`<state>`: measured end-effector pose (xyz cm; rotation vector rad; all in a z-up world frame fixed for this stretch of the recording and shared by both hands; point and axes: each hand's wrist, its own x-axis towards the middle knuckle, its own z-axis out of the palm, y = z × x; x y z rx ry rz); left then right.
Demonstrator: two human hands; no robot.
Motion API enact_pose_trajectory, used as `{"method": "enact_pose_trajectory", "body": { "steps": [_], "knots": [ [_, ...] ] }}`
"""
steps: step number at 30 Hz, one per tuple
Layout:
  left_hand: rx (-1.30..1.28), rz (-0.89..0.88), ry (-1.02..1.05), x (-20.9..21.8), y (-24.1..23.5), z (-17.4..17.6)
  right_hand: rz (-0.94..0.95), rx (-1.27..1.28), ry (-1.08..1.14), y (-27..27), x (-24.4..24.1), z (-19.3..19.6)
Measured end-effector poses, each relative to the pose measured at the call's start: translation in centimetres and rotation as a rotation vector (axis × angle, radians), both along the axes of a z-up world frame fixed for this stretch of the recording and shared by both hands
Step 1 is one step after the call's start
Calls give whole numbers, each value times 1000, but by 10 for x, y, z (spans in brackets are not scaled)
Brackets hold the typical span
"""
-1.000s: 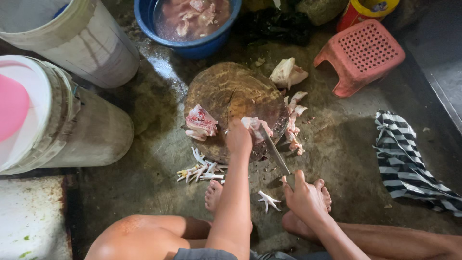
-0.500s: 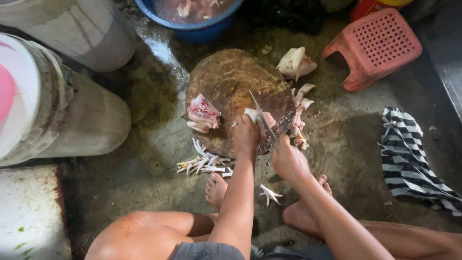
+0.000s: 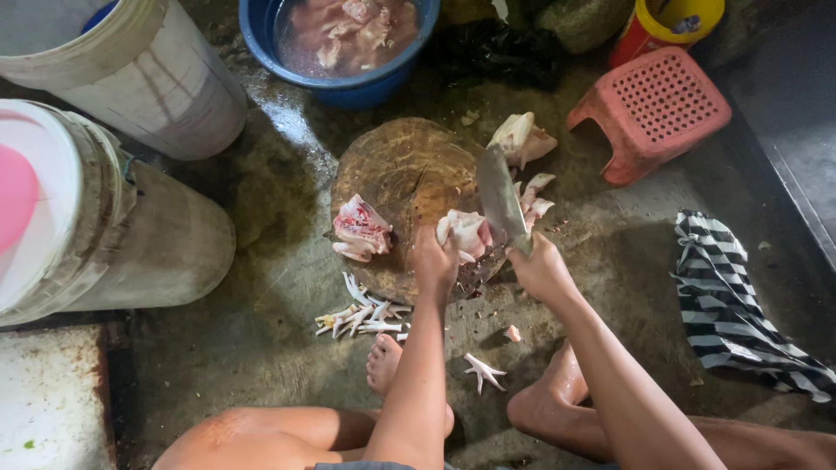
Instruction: The person is sitting on the floor and using a cleaver to chop raw chicken pieces on a wooden cutting board. The person repeatedly cuts the chicken into smaller pieces and places them into a blue basin filled with water.
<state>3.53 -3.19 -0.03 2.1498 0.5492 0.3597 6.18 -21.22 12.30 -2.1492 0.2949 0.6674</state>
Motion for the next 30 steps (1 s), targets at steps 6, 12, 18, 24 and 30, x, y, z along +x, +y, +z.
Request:
{"method": "enact_pose_trajectory", "body": {
  "steps": [6, 12, 18, 24, 30],
  "knots": [
    [142, 14, 30, 7, -6, 5, 59, 140, -789, 17, -16, 27],
    [148, 46, 63, 7, -12, -3, 269, -350, -507, 11, -32, -31],
    [31, 83, 115, -22, -14, -21, 349, -344, -294, -12, -62, -57],
    [10, 71, -58, -3, -10, -16, 253, -318, -261, -30, -94, -1],
    [59, -32, -41, -9, -17, -4, 265, -387, -93, -22, -115, 6]
  ]
}}
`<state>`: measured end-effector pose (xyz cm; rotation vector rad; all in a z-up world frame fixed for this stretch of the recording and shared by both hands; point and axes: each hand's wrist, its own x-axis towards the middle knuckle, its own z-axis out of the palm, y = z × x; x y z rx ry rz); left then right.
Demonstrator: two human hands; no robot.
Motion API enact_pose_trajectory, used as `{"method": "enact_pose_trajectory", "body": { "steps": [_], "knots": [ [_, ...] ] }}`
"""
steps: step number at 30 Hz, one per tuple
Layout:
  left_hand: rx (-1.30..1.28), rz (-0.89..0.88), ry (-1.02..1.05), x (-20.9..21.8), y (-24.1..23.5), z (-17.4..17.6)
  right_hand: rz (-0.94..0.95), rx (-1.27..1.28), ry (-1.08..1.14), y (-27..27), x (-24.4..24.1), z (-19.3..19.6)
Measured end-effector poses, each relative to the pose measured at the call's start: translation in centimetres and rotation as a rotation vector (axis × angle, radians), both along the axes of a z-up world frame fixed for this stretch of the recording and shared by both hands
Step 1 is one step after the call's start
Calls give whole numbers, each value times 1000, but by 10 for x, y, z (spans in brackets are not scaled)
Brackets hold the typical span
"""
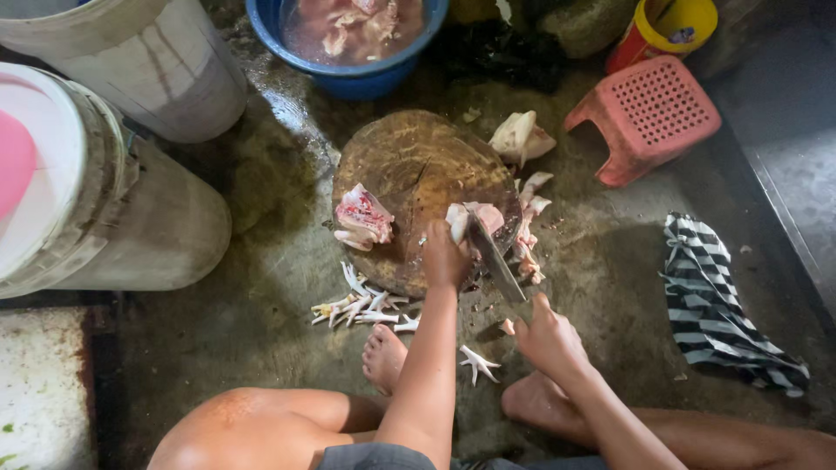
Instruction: The person is sitting on the floor and using a cleaver to chop raw chicken pieces on a wooden cutting board. The person repeatedly cuts the chicken into smaller pieces and places them into a blue basin filled with water.
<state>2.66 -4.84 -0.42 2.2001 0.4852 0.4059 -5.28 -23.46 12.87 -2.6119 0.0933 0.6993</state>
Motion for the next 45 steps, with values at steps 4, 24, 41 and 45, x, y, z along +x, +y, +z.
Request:
{"method": "enact_pose_trajectory", "body": {
  "steps": [4, 24, 41, 45],
  "knots": [
    [4, -51, 144, 8, 2, 7, 16, -25, 29, 18, 23, -12],
    [-68, 167, -53, 4, 21, 3, 0, 323, -514, 49, 125, -13],
    [-65, 114, 63, -7, 20, 0, -47, 183, -115, 21, 72, -59],
    [-207, 248, -26, 0, 25, 12, -69, 161, -288, 30, 72, -25]
  ]
}}
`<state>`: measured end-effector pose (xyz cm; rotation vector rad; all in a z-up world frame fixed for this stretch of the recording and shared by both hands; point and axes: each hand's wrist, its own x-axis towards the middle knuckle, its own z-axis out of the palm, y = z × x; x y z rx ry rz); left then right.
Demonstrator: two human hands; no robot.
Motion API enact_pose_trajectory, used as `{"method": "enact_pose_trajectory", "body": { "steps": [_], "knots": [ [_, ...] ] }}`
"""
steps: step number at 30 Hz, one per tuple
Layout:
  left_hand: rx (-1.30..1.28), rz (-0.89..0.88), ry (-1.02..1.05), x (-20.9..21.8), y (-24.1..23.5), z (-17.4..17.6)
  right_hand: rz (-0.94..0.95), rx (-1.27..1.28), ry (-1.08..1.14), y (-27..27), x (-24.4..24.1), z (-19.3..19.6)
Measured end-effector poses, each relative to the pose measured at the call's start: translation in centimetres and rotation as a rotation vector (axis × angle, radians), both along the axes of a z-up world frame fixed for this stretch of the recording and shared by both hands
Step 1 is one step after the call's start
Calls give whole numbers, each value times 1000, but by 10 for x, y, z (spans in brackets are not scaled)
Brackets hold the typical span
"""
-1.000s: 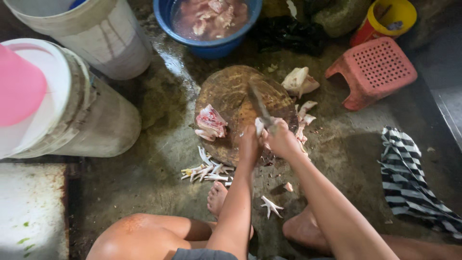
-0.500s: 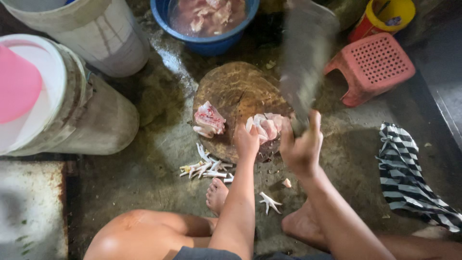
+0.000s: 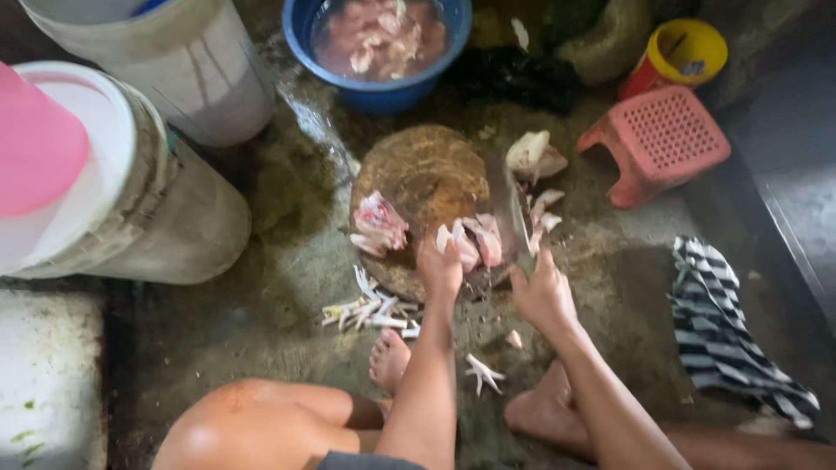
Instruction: The person is sitting on the floor and using a cleaver to chop raw chicken pieces on a wooden cutting board. The person repeatedly cuts the chicken into smaller pieces and places them into a blue basin filled with water.
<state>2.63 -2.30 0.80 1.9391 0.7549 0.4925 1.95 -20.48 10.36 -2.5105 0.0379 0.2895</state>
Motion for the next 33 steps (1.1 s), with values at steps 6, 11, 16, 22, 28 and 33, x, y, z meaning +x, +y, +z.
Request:
{"method": "enact_pose_trajectory", "body": {
  "steps": [6, 11, 16, 22, 28, 33],
  "knots": [
    [20, -22, 159, -12, -8, 8, 96, -81, 92, 18, -18, -9],
    [44, 18, -58, 2, 9, 5, 170, -72, 138, 0, -19, -4],
    [71, -24, -14, 0, -2, -13, 108, -128, 268, -17, -53, 26],
    [157, -175, -24, 0, -4, -15, 208, -143, 195, -12, -56, 13],
    [116, -204, 48, 5, -1, -16, 386, -20, 71, 10, -6, -39],
    [115, -219, 43, 1, 8, -16, 455, 42, -71, 58, 53, -77]
  ]
}}
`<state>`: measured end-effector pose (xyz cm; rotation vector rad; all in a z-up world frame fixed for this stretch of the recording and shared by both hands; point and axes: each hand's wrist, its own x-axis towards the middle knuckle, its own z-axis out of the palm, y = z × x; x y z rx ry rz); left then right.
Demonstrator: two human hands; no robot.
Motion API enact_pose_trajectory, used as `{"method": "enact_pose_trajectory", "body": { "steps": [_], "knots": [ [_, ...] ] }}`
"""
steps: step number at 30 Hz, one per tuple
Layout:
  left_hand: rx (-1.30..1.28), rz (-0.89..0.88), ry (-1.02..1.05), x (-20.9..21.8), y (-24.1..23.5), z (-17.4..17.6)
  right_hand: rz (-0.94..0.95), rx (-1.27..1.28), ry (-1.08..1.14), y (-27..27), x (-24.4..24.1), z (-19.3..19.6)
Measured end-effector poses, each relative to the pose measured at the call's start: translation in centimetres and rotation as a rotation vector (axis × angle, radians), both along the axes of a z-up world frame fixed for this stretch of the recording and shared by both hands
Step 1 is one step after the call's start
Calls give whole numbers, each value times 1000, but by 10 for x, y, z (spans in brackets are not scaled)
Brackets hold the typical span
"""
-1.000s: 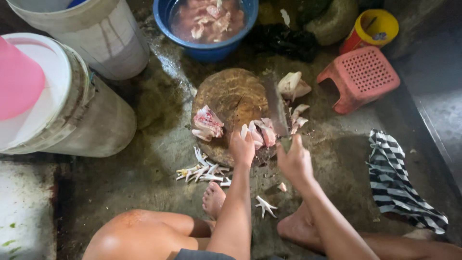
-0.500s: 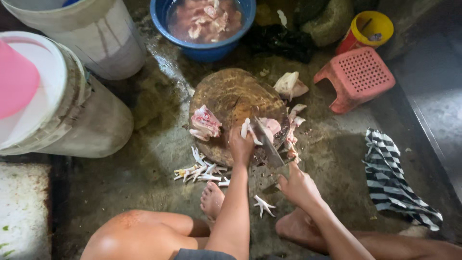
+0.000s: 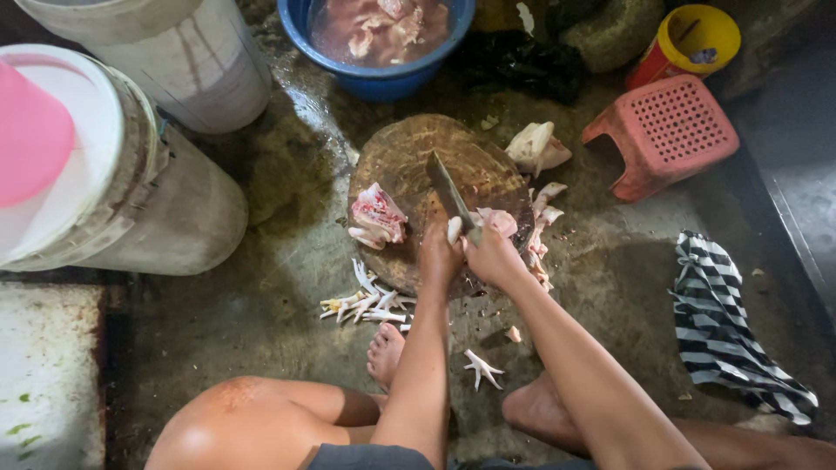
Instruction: The person is sitting on the floor and using a cleaver to chop raw chicken pieces on a wooden cutting board. The person repeatedly cuts the chicken into smaller pieces and places them into a blue basin filled with water.
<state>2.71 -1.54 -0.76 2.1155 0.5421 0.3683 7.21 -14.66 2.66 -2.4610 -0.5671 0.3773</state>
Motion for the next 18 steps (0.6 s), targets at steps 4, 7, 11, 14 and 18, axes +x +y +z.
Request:
{"method": "enact_pose_trajectory", "body": {
  "steps": [4, 7, 11, 14, 18],
  "knots": [
    [-134, -58, -27, -6, 7, 4, -227, 38, 158, -7, 14, 2],
    [-141, 54, -226, -12, 9, 9, -354, 50, 259, -18, 8, 30],
    [-150, 104, -72, -9, 7, 13, -430, 98, 103, -16, -3, 86],
    [-66, 50, -95, -2, 7, 12, -409, 258, -77, -13, -21, 116],
    [-124, 82, -45, -6, 4, -2, -442, 448, -160, -6, -68, 98]
  ]
}}
